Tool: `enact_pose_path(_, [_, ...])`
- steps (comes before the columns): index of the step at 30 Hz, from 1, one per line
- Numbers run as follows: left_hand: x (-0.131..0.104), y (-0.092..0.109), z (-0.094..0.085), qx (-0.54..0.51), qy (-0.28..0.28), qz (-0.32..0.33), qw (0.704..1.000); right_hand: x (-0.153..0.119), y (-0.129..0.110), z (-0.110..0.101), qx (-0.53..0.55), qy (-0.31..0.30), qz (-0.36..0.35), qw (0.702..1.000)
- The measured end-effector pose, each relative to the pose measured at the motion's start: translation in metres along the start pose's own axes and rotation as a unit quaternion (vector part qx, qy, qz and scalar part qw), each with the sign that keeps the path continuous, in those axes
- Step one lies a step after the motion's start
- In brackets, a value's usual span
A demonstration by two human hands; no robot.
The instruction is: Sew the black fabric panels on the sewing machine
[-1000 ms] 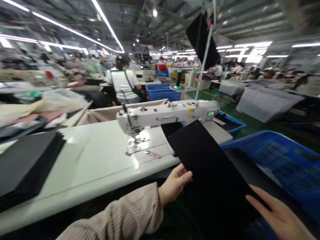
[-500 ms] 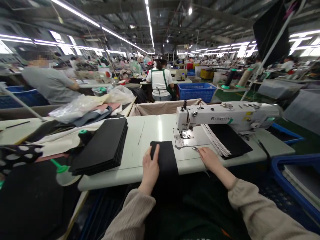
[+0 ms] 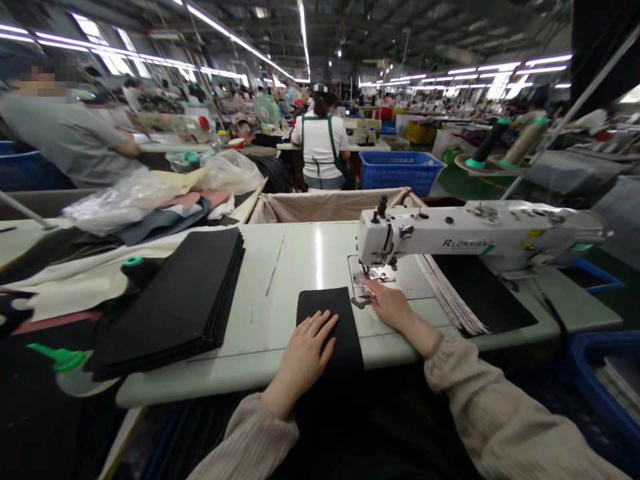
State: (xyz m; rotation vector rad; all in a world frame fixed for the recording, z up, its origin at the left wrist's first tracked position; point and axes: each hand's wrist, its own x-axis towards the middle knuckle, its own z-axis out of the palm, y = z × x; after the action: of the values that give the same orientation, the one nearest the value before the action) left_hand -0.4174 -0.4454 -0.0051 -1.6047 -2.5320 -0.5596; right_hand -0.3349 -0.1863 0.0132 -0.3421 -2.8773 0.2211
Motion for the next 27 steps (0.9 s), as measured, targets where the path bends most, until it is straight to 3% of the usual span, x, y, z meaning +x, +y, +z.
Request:
enact_pose_path(7, [0.017, 0.005, -0.013, 0.011, -0.041, -0.018, 0.999, 0.001, 0.010, 0.003, -0.032, -0.047, -0.021, 0.998])
enact_pose_path(11, [0.037, 0.011, -0.013, -0.023, -0.078, 0.030, 0.996, -0.006, 0.017, 0.003, 0.008, -0.042, -0.023, 0.999])
enact_pose_path(16, [0.065, 0.018, -0.007, -0.086, -0.107, 0.065, 0.988, -0.009, 0.024, 0.002, 0.036, -0.042, -0.021, 0.998])
enact_pose_path(22, [0.101, 0.025, 0.010, -0.080, -0.122, 0.092, 0.985, -0.012, 0.030, 0.001, 0.050, -0.041, -0.022, 0.998])
enact_pose_path(27, [0.111, 0.026, 0.017, -0.058, -0.110, 0.086, 0.989, -0.012, 0.029, 0.001, 0.045, -0.041, -0.012, 0.998])
